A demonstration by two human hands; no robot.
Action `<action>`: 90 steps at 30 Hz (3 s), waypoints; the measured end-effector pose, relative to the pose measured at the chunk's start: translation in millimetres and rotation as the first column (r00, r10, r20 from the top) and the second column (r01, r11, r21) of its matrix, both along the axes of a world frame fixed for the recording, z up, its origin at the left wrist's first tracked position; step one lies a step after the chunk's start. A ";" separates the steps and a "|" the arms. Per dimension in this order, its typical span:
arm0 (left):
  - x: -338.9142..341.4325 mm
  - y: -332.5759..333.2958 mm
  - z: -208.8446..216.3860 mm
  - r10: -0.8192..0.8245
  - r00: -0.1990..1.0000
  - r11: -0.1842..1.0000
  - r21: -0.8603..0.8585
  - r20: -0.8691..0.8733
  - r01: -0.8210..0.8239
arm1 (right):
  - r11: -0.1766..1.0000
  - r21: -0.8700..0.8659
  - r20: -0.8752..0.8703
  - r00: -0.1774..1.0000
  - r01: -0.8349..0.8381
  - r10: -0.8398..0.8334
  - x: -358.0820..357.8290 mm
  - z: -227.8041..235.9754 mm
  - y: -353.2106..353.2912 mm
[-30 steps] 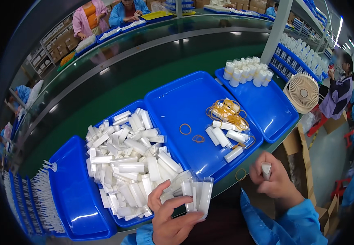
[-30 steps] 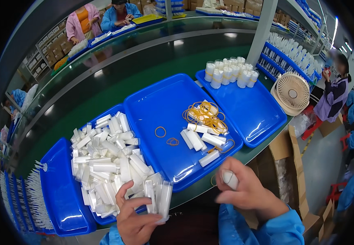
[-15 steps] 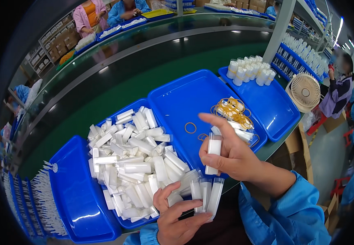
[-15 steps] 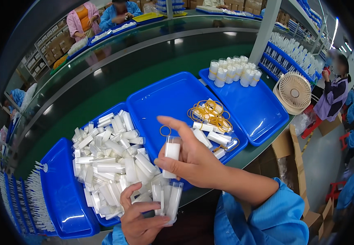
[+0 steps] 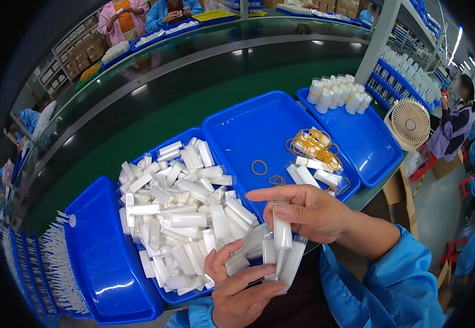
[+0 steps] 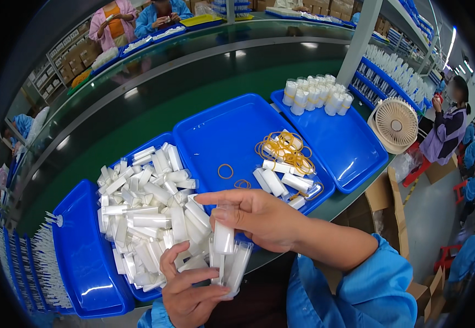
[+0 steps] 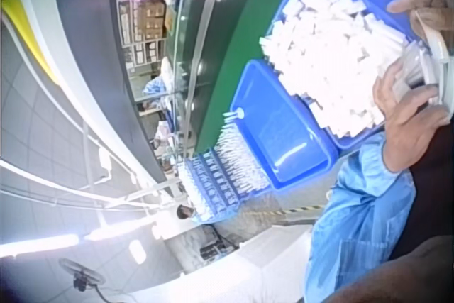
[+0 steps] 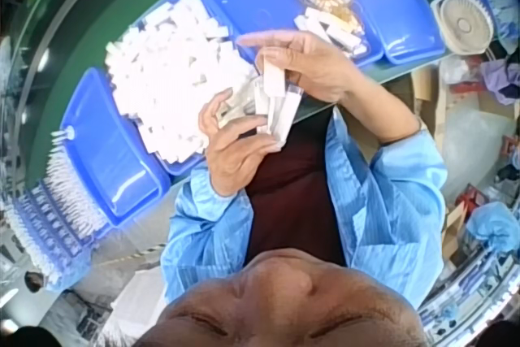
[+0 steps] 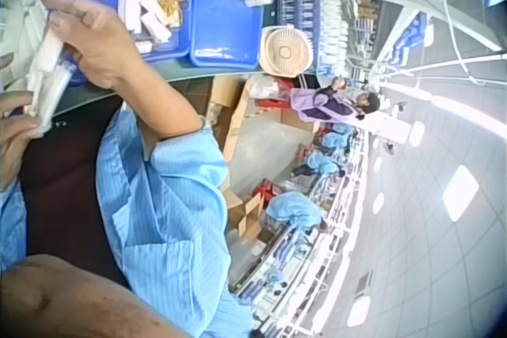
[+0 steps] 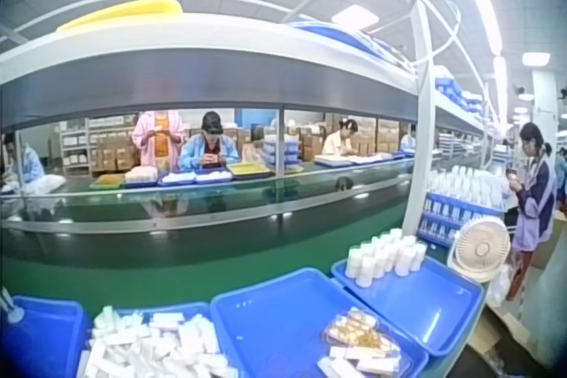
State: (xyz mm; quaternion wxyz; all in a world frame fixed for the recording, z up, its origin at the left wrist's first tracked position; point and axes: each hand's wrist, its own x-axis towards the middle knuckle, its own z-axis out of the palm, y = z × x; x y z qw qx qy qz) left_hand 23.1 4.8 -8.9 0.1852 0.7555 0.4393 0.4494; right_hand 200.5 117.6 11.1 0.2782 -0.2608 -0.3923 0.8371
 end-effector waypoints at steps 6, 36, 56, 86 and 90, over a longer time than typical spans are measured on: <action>0.3 -1.4 5.5 -0.001 0.998 0.999 -0.034 -0.068 -0.001 | 0.558 0.797 0.417 0.879 -0.232 -0.231 20.0 18.4 -2.2; -0.5 -0.8 -22.9 0.301 0.953 0.889 0.371 -0.036 -0.266 | 0.703 0.698 0.319 0.938 -0.137 -0.134 11.1 -6.9 -30.4; 6.1 -18.9 -19.4 0.141 0.331 0.595 -0.347 0.933 0.725 | 0.156 0.830 0.556 0.766 -0.536 -0.325 -15.4 -27.9 114.7; -7.4 -18.4 -3.1 -0.375 -0.166 0.435 0.331 0.912 0.837 | 0.543 0.839 0.077 0.996 -0.046 -0.034 -7.6 -6.6 -22.6; -12.7 -18.6 -23.9 -0.271 0.373 0.842 0.031 0.887 0.539 | 0.992 0.126 -0.457 0.886 -0.023 0.079 18.7 -1.4 -6.4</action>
